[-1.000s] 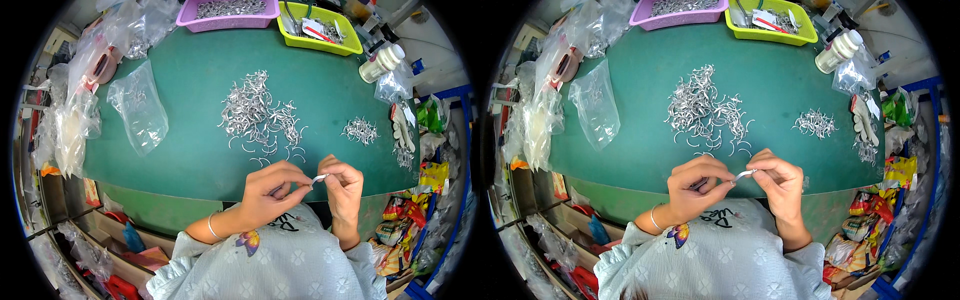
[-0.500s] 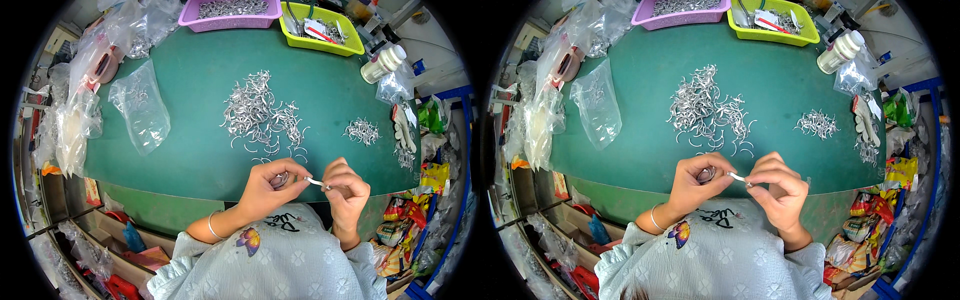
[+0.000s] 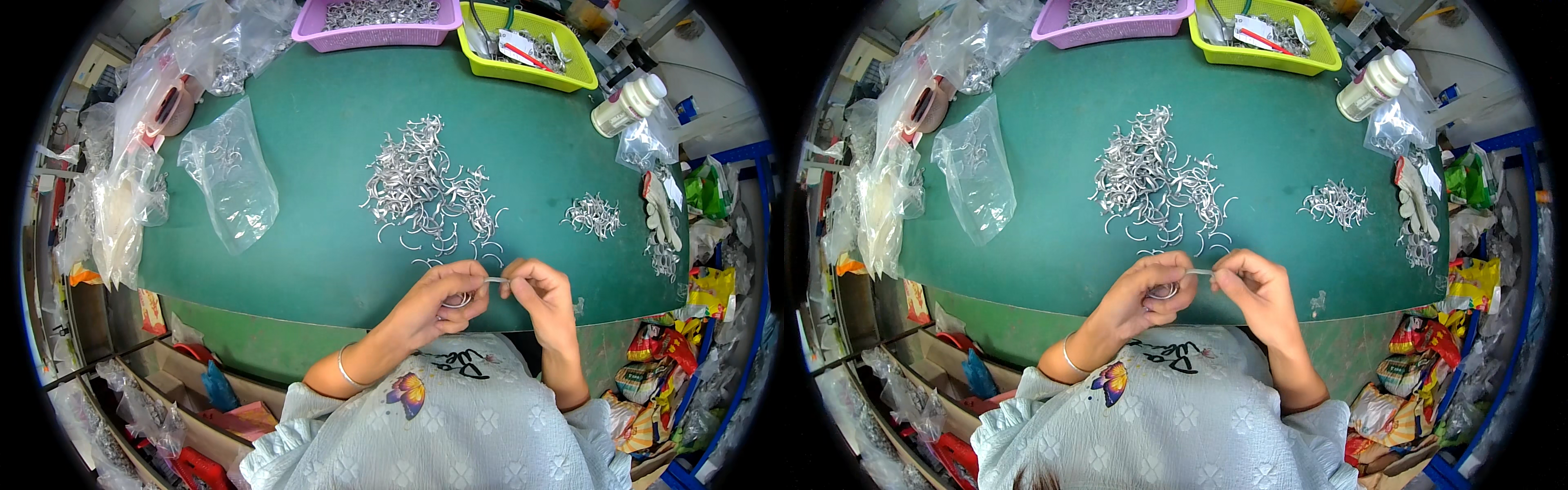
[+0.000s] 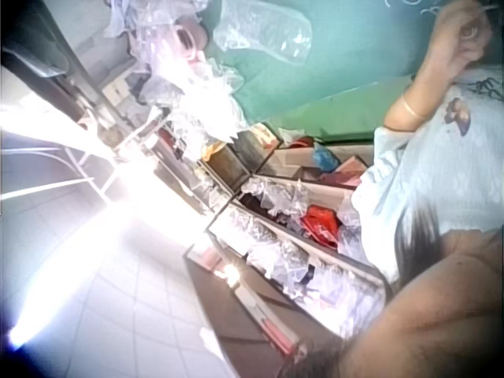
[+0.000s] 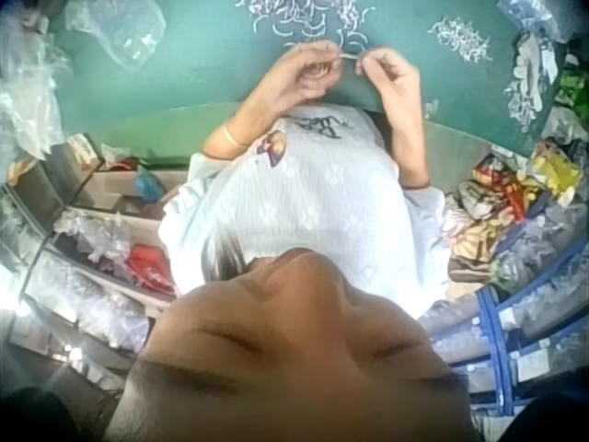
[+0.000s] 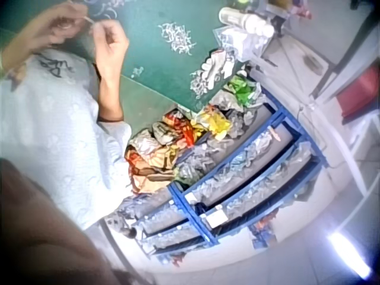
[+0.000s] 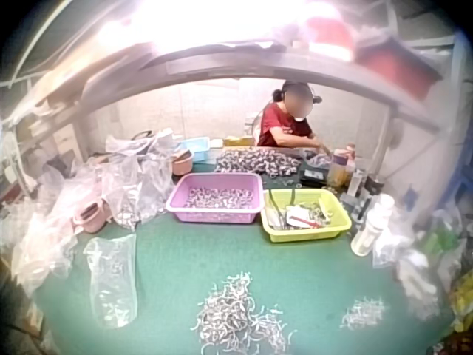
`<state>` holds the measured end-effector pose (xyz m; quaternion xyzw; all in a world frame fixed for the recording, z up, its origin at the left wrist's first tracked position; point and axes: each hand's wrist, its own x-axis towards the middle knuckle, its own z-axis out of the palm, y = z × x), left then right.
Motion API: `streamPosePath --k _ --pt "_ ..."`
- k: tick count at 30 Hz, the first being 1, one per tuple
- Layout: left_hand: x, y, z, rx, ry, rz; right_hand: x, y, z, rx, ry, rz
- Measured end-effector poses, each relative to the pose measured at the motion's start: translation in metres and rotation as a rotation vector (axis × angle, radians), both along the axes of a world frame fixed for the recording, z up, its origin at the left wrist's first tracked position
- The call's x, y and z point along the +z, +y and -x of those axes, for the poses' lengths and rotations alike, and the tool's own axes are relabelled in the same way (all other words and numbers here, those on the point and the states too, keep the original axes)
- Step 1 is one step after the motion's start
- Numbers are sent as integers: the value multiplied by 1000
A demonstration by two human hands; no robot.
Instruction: The person sorts small crescent-shaped metal parts by hand on a green workbench, picking them from a central pile and placing them into smaller groups or containers.
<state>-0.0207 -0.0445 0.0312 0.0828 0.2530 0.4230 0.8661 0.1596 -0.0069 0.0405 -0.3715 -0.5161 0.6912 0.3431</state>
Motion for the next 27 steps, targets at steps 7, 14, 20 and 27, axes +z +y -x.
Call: streamPosePath --k 7,14,20,27 --pt "-15 1 -3 205 -223 41 -58 44 7 -266 -827 -697" --pt "-9 -4 -5 300 105 -160 -80 54 20 -257 -1002 -879" --pt "-11 -9 -3 346 186 -419 -73 51 19 -227 -1001 -980" --pt "-8 -10 0 347 417 -743 -74 52 9 -290 -926 -929"
